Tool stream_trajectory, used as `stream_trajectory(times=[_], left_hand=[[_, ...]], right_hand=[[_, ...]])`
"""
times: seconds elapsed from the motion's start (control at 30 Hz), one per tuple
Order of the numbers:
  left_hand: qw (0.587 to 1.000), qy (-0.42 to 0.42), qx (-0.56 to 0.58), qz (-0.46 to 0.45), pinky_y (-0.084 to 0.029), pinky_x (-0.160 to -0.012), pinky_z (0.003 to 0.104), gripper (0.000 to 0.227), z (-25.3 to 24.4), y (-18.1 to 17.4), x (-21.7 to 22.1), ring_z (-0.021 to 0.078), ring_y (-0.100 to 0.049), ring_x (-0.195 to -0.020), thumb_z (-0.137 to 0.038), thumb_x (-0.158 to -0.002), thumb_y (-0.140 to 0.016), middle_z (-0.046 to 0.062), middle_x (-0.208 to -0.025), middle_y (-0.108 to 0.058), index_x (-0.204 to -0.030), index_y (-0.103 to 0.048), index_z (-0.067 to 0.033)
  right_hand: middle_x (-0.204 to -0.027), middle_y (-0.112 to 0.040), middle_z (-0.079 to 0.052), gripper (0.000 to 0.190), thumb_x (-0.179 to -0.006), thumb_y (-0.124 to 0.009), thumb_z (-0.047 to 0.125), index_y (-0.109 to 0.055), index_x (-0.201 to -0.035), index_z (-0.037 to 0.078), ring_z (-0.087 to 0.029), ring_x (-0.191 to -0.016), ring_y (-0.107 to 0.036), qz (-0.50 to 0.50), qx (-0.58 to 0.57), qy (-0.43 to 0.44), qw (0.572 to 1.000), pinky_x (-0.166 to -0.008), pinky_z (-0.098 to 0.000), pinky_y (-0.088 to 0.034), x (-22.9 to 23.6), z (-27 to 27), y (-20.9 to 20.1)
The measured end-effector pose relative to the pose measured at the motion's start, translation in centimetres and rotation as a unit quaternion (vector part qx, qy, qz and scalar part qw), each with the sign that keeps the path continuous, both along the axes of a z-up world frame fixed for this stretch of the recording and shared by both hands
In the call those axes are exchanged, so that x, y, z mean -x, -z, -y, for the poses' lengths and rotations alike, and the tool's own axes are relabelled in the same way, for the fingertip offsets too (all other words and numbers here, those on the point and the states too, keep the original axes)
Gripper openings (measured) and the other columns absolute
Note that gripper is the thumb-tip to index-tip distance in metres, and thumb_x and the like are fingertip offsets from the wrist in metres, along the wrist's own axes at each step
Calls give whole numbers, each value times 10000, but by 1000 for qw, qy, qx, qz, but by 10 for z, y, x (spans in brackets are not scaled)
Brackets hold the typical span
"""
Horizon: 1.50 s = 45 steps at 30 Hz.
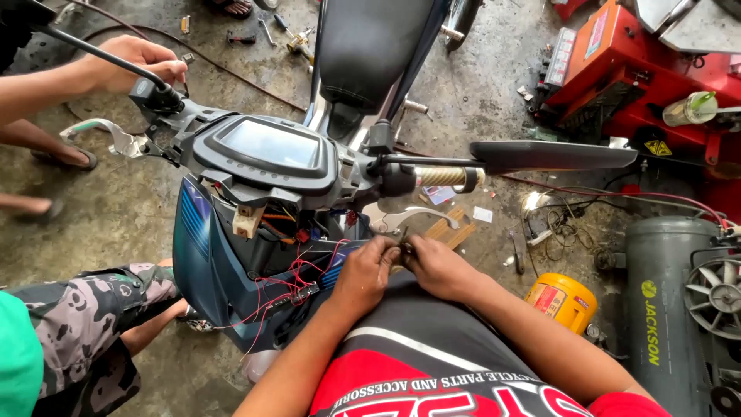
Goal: Testing and repairing the electrical wiring system of a motorcycle, involving wire manipulation and taping.
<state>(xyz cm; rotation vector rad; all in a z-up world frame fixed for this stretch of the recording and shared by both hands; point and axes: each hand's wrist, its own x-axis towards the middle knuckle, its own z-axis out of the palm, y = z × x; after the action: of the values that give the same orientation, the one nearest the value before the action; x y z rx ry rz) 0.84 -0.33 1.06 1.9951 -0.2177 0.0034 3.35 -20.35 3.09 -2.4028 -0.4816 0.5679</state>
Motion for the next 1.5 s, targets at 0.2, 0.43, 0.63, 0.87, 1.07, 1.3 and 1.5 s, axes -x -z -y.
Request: stream_trajectory(times=[0.2,0.43,0.63,0.87,1.07,1.3,1.5], left_hand=[[1000,-19,-15,1,-638,-705,468,127,0,1,-1,387,-780,-843,-265,-1054,-674,159,-802,-761,-1040,-723,-149],[999,-18,-32,-12,-634,-700,485,160,0,10,0,396,-778,-844,-285,-1054,-677,177,-806,-758,-1025,-723,-135],[997,-11,4,-73,-619,-707,520,154,-4,-2,0,425,-773,-866,-238,-1043,-670,210,-811,-767,-1016,-728,-98],[999,0,-30,-18,-631,-677,456,127,-11,0,1,377,-781,-804,-264,-1042,-679,160,-765,-759,-1020,-727,-149],[997,14,-55,45,-632,-643,411,127,-14,10,1,340,-775,-731,-287,-1036,-695,119,-716,-729,-994,-713,-170],[994,8,-54,97,-621,-593,382,152,-15,13,-1,320,-770,-697,-296,-1013,-715,93,-664,-699,-931,-700,-169],[992,22,-60,109,-604,-579,372,134,-18,4,-4,322,-758,-666,-267,-996,-729,80,-656,-673,-926,-698,-157]], right_hand=[[-914,-671,-247,197,-1053,-591,248,-554,-1082,56,-482,-925,-728,15,29,-23,999,-777,-558,-599,-2,1,11],[-893,-663,-242,217,-1043,-580,280,-538,-1077,70,-487,-903,-727,43,34,-33,998,-731,-572,-610,2,-1,19],[-800,-619,-49,146,-987,-553,297,-540,-986,151,-313,-770,-750,198,174,-86,961,-634,-411,-615,4,-1,8],[-886,-682,-242,159,-926,-580,195,-556,-999,56,-488,-959,-713,-32,42,-104,993,-794,-564,-572,-10,-3,-26],[-870,-670,-157,108,-857,-629,127,-590,-941,72,-333,-940,-706,-235,-116,-30,965,-871,-500,-562,-19,0,-21],[-755,-601,-89,32,-821,-612,78,-605,-853,83,-268,-806,-651,-252,-152,-43,955,-786,-442,-556,-26,0,-17],[-768,-631,-65,33,-852,-637,97,-657,-877,106,-212,-817,-640,-285,-162,-70,942,-759,-410,-556,-39,8,-9]])
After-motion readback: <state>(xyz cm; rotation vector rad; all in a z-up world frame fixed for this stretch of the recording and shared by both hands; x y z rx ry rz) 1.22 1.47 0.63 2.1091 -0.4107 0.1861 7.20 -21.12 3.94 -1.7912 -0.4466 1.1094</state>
